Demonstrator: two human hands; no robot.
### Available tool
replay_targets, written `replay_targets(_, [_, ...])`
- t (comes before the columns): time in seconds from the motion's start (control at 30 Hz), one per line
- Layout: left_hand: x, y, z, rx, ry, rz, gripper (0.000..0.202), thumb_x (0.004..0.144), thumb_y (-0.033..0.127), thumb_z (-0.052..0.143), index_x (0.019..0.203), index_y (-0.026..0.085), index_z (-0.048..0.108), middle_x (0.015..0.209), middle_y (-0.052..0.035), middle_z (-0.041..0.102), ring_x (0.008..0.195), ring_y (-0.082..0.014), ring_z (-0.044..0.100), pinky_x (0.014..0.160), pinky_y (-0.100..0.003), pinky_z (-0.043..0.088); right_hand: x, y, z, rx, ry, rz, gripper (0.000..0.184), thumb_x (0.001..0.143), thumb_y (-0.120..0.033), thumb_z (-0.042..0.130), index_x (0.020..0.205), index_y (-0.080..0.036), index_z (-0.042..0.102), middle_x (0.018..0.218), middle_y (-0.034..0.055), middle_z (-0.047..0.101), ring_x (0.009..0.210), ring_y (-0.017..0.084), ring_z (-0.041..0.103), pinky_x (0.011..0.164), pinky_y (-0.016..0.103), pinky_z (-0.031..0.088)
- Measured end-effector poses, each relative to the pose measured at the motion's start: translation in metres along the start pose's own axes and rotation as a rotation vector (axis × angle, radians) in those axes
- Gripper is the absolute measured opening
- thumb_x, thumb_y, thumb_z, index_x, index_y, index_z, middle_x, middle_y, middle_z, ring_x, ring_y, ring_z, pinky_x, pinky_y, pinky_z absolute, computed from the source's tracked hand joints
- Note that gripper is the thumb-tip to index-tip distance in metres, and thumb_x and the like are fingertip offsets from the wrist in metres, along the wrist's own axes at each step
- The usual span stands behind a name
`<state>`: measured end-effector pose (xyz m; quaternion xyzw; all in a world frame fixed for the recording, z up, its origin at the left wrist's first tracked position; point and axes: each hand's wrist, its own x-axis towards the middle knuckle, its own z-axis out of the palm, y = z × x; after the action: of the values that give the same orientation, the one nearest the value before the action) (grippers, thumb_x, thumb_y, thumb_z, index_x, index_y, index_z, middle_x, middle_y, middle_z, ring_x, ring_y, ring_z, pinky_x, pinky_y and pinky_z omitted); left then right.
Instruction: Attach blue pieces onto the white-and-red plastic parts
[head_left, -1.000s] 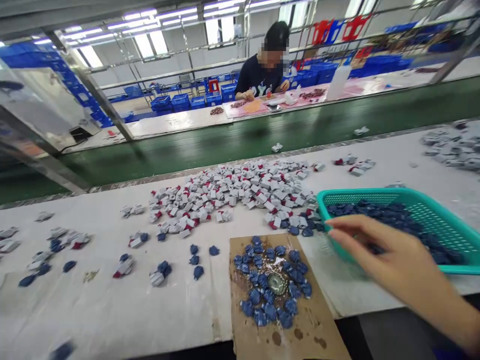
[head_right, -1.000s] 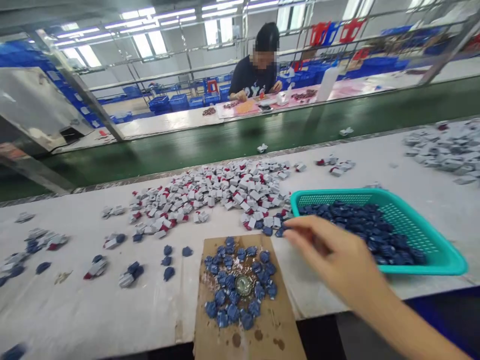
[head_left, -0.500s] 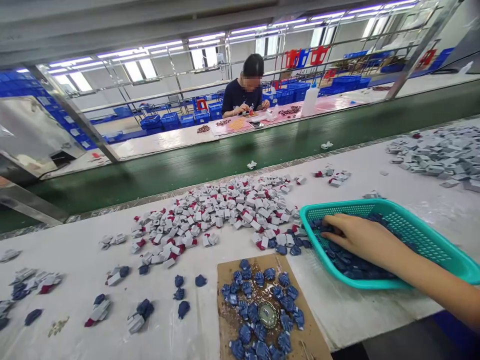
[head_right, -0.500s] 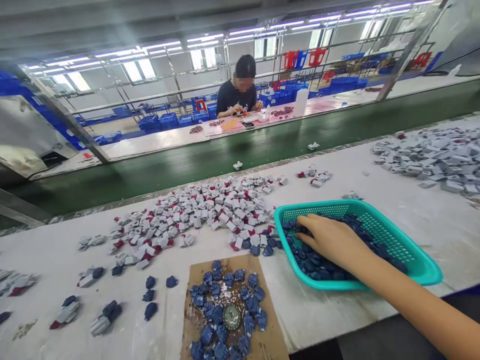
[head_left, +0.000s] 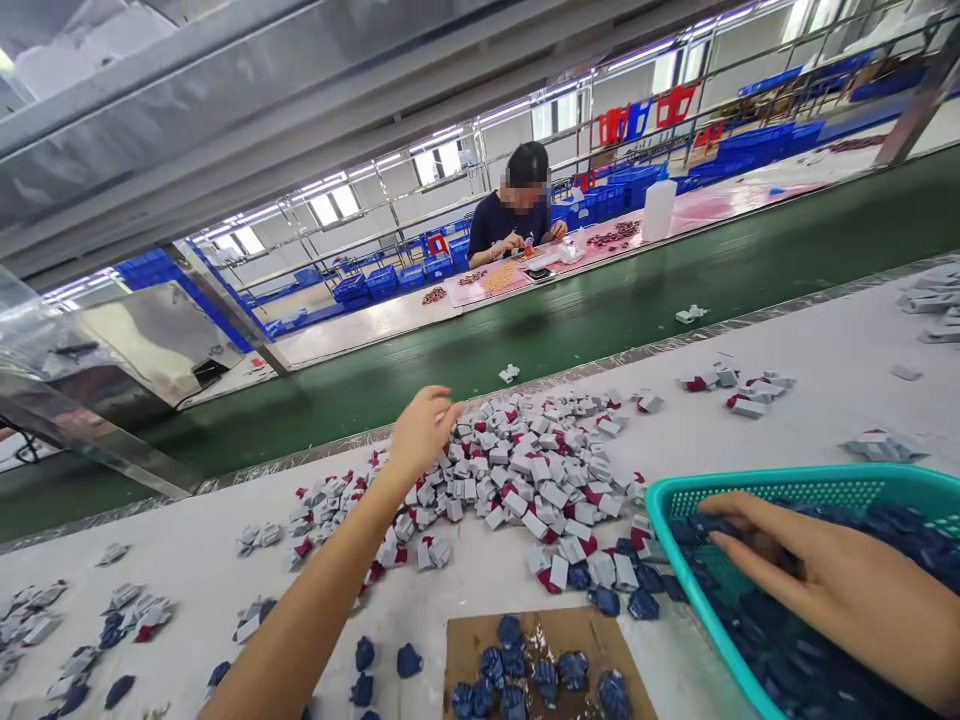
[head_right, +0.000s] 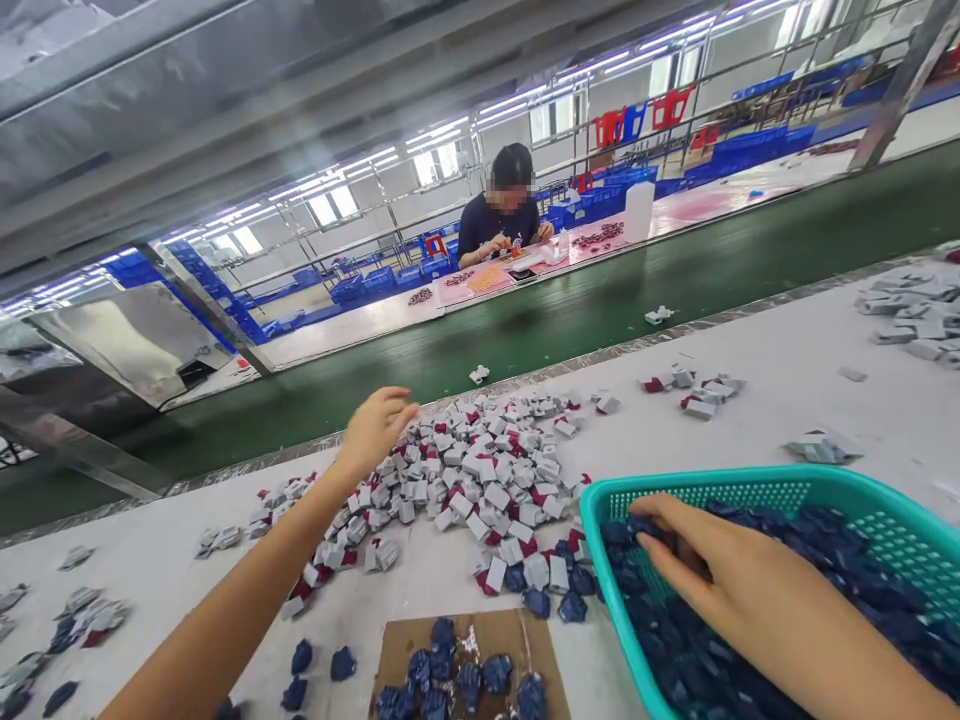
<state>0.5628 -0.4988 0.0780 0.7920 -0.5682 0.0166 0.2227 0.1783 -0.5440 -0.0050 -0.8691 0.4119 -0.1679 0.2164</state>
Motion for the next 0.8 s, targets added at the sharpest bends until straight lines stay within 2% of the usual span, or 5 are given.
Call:
replay_targets(0.13, [0.078, 0.028, 0.05, 0.045, -0.135, -0.057, 0.031, 0.095, 0.033, 0.06, 0.119, 0.015, 0.061, 0.122, -0.0095, 0.063, 0.106, -0.0256, 0.063, 0.091, -0.046, 0.055, -0.005, 0.006, 0.011, 0.112, 0.113, -0.045, 0.031, 0.096, -0.049, 0.043, 0.111, -0.035, 0.066, 0.096, 0.0011, 0.072, 0.079, 0.021, 0.07, 0.047, 0.025, 0.049])
replay_targets(0.23, [0.109, 0.041, 0.077, 0.088, -0.218, -0.114, 0.032, 0.094, 0.034, 0.061, 0.119, 0.014, 0.061, 0.121, -0.0091, 0.063, 0.105, -0.0261, 0.063, 0.089, -0.046, 0.056, -0.011, -0.003, 0.009, 0.178, 0.149, -0.043, 0.031, 0.097, -0.048, 0.044, 0.113, -0.039, 0.069, 0.107, -0.0024, 0.072, 0.088, 0.019, 0.071, 0.054, 0.021, 0.056])
replay_targets(0.47, [0.114, 0.047, 0.064, 0.089, -0.298, -0.166, 0.026, 0.093, 0.032, 0.063, 0.112, 0.015, 0.064, 0.116, -0.0091, 0.065, 0.103, -0.0233, 0.064, 0.089, -0.045, 0.055, -0.004, -0.034, -0.027, 0.483, 0.2, -0.021, 0.028, 0.085, -0.044, 0.055, 0.094, -0.027, 0.075, 0.088, 0.0024, 0.075, 0.063, 0.016, 0.071, 0.043, 0.015, 0.053])
replay_targets(0.63, [0.067, 0.049, 0.018, -0.16, -0.192, -0.117, 0.02, 0.088, 0.029, 0.069, 0.102, 0.014, 0.068, 0.105, -0.0068, 0.07, 0.098, -0.0223, 0.066, 0.092, -0.042, 0.053, -0.016, -0.053, -0.037, 0.469, 0.203, -0.045, 0.023, 0.086, -0.045, 0.058, 0.088, -0.024, 0.068, 0.072, 0.0009, 0.069, 0.059, 0.015, 0.067, 0.043, 0.015, 0.051])
replay_targets(0.8, [-0.063, 0.039, -0.038, -0.513, -0.089, -0.184, 0.031, 0.08, 0.045, 0.068, 0.093, 0.017, 0.072, 0.081, -0.0013, 0.069, 0.08, -0.0201, 0.065, 0.067, -0.027, 0.056, -0.06, -0.098, -0.006, 0.369, 0.023, -0.413, 0.012, 0.099, -0.031, 0.051, 0.101, -0.026, 0.062, 0.084, -0.0027, 0.068, 0.069, 0.011, 0.067, 0.062, 0.015, 0.054])
